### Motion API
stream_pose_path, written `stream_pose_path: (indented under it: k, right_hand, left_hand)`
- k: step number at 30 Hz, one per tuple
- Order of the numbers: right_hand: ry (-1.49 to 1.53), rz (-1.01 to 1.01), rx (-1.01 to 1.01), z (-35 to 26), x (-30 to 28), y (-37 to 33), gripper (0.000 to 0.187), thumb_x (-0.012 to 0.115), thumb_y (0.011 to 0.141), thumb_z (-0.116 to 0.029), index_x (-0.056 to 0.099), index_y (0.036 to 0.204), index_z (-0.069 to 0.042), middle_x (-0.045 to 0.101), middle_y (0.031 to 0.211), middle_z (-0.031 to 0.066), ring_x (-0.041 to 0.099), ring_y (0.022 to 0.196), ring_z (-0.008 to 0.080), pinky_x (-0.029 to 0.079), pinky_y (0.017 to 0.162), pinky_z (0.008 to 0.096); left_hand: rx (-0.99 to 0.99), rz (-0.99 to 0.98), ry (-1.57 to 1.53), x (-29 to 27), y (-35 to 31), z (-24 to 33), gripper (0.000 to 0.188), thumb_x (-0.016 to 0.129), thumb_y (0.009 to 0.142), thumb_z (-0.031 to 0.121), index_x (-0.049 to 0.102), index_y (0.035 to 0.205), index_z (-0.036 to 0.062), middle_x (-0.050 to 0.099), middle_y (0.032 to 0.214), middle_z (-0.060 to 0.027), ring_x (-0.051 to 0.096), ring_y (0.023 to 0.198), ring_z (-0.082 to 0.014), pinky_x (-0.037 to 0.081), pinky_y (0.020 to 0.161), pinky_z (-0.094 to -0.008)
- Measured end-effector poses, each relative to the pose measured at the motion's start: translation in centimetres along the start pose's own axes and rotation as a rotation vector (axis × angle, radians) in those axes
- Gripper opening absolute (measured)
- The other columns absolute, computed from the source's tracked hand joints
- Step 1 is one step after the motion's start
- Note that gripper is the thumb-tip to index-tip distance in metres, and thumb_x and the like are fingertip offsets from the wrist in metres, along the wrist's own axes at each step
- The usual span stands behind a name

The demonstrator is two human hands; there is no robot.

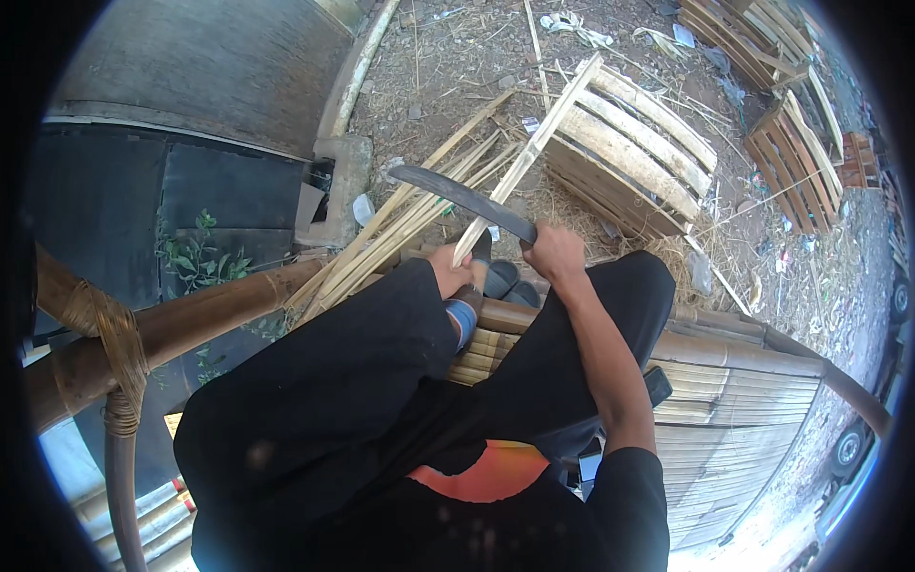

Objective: The person shaves a thin bamboo slat using a large knife by pulling the blade along the length of the wood while holding it by hand and supporting it on a bamboo bench.

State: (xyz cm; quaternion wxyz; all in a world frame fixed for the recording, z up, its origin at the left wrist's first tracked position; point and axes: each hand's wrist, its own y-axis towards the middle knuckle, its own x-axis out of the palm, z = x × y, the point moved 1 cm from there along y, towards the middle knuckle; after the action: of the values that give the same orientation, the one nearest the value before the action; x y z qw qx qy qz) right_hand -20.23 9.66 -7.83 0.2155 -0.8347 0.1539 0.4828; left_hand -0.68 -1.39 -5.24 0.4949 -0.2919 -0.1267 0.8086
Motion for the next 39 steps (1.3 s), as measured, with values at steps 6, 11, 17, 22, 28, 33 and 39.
stream_pose_path:
  k: [6,11,17,22,28,33,39]
  right_hand:
    - [0.028,-0.032,-0.051,-1.7,-0.3,0.5,0.023,0.066,0.072,-0.024,0.061,0.087,-0.008,0.065,0.074,0.0213,0.065,0.073,0.0395,0.053,0.068,0.0493]
    - [0.072,0.038,0.234,2.3,-0.6,2.7,0.032,0.062,0.078,-0.033,0.061,0.097,-0.007,0.066,0.080,0.0232,0.065,0.075,0.0414,0.053,0.072,0.0500]
    - [0.042,-0.075,-0.080,-1.2,0.2,0.2,0.032,0.065,0.075,-0.031,0.060,0.100,-0.010,0.066,0.075,0.0225,0.066,0.073,0.0405,0.054,0.068,0.0489]
    - [0.017,-0.046,0.016,1.5,0.2,2.1,0.030,0.065,0.072,-0.025,0.060,0.098,-0.010,0.067,0.078,0.0204,0.066,0.076,0.0389,0.054,0.069,0.0482]
    - [0.095,-0.019,0.043,-0.5,-0.6,0.2,0.032,0.065,0.077,-0.032,0.059,0.097,-0.008,0.066,0.076,0.0240,0.066,0.074,0.0412,0.053,0.070,0.0500]
    - [0.062,-0.073,-0.007,-1.2,-0.6,0.4,0.030,0.066,0.078,-0.032,0.057,0.096,-0.010,0.064,0.074,0.0238,0.065,0.075,0.0420,0.052,0.070,0.0507]
    - [0.114,0.083,0.242,4.9,-0.7,2.8,0.039,0.063,0.079,-0.037,0.056,0.100,-0.004,0.066,0.081,0.0249,0.065,0.078,0.0418,0.052,0.071,0.0509]
  left_hand:
    - [-0.004,0.025,0.125,-0.2,-0.5,-0.1,0.020,0.066,0.072,0.008,0.047,0.076,0.0073,0.048,0.063,-0.0061,0.050,0.060,-0.0176,0.042,0.058,-0.0333]
    - [-0.068,-0.029,0.039,-0.4,-0.6,0.3,0.021,0.066,0.071,0.008,0.046,0.077,0.0074,0.049,0.063,-0.0065,0.050,0.059,-0.0181,0.041,0.057,-0.0333]
    - [-0.094,-0.029,0.063,-0.3,-0.4,1.2,0.020,0.066,0.071,0.008,0.047,0.075,0.0076,0.047,0.062,-0.0056,0.050,0.059,-0.0174,0.041,0.056,-0.0333]
    - [-0.043,-0.024,0.036,-0.3,-0.6,0.4,0.021,0.068,0.069,0.010,0.047,0.075,0.0076,0.048,0.063,-0.0051,0.050,0.060,-0.0167,0.041,0.057,-0.0329]
    - [-0.030,-0.029,0.000,-0.3,-0.5,0.7,0.022,0.067,0.068,0.008,0.046,0.074,0.0074,0.049,0.063,-0.0061,0.049,0.058,-0.0170,0.041,0.056,-0.0328]
    - [0.014,0.034,0.152,-0.6,-1.6,3.0,0.022,0.068,0.072,0.013,0.048,0.076,0.0078,0.047,0.065,-0.0038,0.050,0.065,-0.0146,0.041,0.061,-0.0309]
    - [-0.054,-0.021,0.031,-0.4,-1.1,1.4,0.021,0.066,0.069,0.010,0.047,0.074,0.0076,0.048,0.061,-0.0063,0.049,0.058,-0.0185,0.041,0.056,-0.0347]
